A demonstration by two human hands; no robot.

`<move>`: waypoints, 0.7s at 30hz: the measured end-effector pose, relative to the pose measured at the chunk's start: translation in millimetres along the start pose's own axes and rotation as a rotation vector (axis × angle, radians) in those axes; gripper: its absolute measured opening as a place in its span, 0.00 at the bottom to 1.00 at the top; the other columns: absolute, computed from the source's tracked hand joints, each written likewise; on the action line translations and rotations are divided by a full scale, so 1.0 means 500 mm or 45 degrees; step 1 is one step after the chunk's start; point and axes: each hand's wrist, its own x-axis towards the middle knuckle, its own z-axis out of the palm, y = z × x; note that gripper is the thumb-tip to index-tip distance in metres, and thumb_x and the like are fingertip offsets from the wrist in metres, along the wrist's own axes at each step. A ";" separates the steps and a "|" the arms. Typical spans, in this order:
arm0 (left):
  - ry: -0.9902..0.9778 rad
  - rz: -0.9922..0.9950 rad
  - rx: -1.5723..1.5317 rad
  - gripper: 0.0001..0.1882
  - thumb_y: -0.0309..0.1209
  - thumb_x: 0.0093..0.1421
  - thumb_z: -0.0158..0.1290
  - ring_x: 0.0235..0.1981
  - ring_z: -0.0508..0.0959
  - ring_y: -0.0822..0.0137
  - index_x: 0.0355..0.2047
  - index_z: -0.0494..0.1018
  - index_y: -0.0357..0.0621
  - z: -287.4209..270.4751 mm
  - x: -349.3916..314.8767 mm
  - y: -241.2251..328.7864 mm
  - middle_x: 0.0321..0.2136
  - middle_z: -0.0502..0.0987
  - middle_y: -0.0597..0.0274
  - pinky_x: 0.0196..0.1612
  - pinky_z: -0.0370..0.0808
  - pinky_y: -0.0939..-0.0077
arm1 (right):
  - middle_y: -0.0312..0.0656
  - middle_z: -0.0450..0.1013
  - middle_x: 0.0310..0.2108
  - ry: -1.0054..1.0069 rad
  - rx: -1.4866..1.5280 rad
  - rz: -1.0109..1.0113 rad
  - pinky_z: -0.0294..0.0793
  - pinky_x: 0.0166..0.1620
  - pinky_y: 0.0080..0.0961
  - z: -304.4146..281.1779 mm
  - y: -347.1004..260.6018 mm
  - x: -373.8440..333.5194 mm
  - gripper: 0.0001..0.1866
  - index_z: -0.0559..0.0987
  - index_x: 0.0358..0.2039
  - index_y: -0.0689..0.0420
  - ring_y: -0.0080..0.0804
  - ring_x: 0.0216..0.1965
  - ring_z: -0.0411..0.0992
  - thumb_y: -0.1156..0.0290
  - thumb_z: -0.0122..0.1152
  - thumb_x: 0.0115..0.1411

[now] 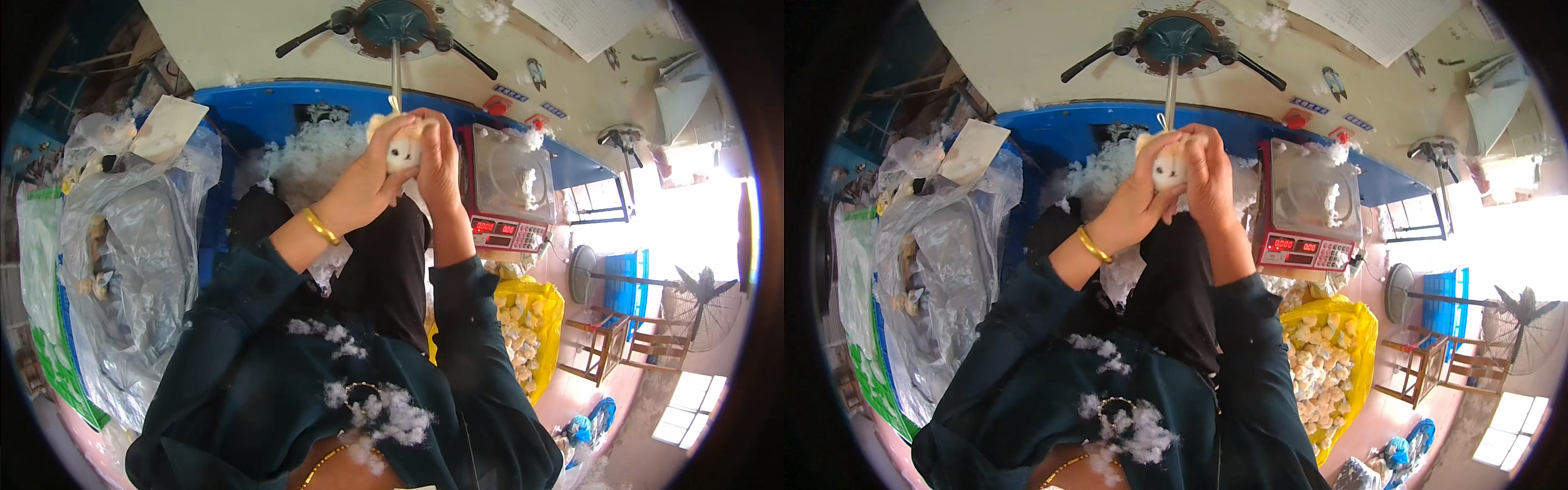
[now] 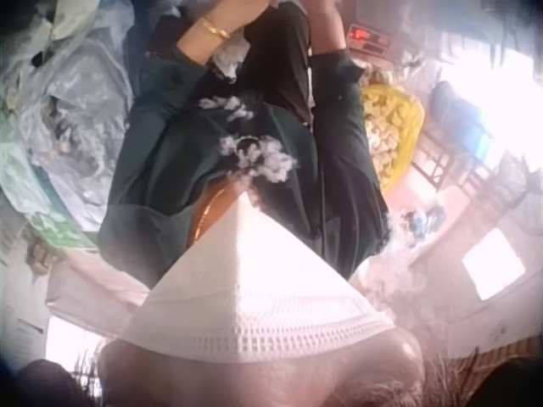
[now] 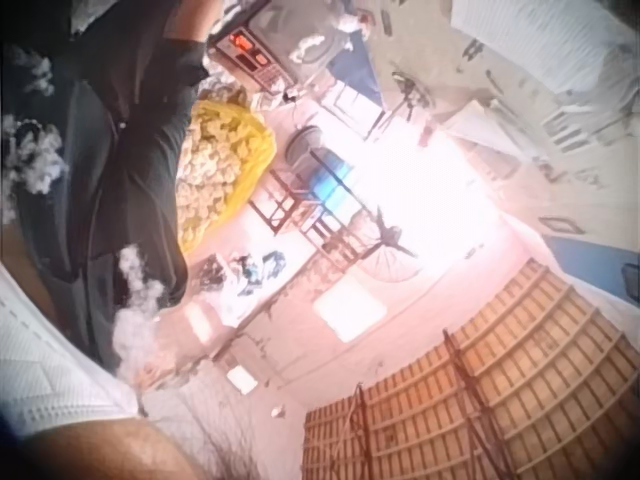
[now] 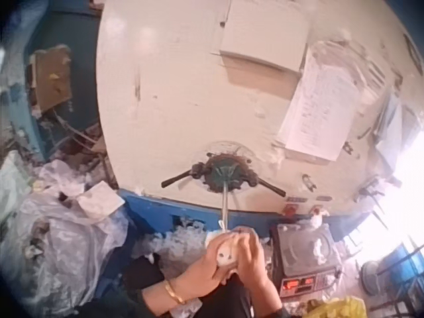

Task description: The person sits on the floor and repeatedly stuffs small white plush toys with cotton batting. They pick up each toy, insert cotton into the opening, and place the stuffed toy into a yellow bag. The process is repeated continuously.

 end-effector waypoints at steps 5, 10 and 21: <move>-0.010 0.059 0.089 0.33 0.22 0.62 0.46 0.31 0.72 0.68 0.65 0.47 0.53 -0.069 -0.012 -0.038 0.45 0.70 0.56 0.34 0.71 0.75 | 0.52 0.71 0.41 0.035 -0.768 -0.366 0.73 0.44 0.34 0.066 -0.002 -0.025 0.31 0.63 0.52 0.57 0.47 0.40 0.73 0.64 0.68 0.52; 0.079 0.082 0.518 0.33 0.22 0.59 0.48 0.60 0.64 0.44 0.63 0.49 0.40 -0.036 -0.011 -0.020 0.59 0.60 0.40 0.61 0.62 0.62 | 0.44 0.68 0.44 -0.087 -0.291 -0.206 0.70 0.48 0.27 0.036 -0.004 -0.006 0.28 0.64 0.53 0.58 0.28 0.44 0.69 0.69 0.65 0.54; -0.104 0.155 0.231 0.40 0.20 0.54 0.53 0.48 0.72 0.45 0.64 0.47 0.51 -0.054 -0.011 -0.017 0.53 0.65 0.43 0.49 0.71 0.61 | 0.47 0.67 0.52 -0.103 -0.763 -0.292 0.63 0.57 0.32 0.009 -0.012 -0.018 0.29 0.68 0.55 0.61 0.38 0.52 0.66 0.66 0.65 0.54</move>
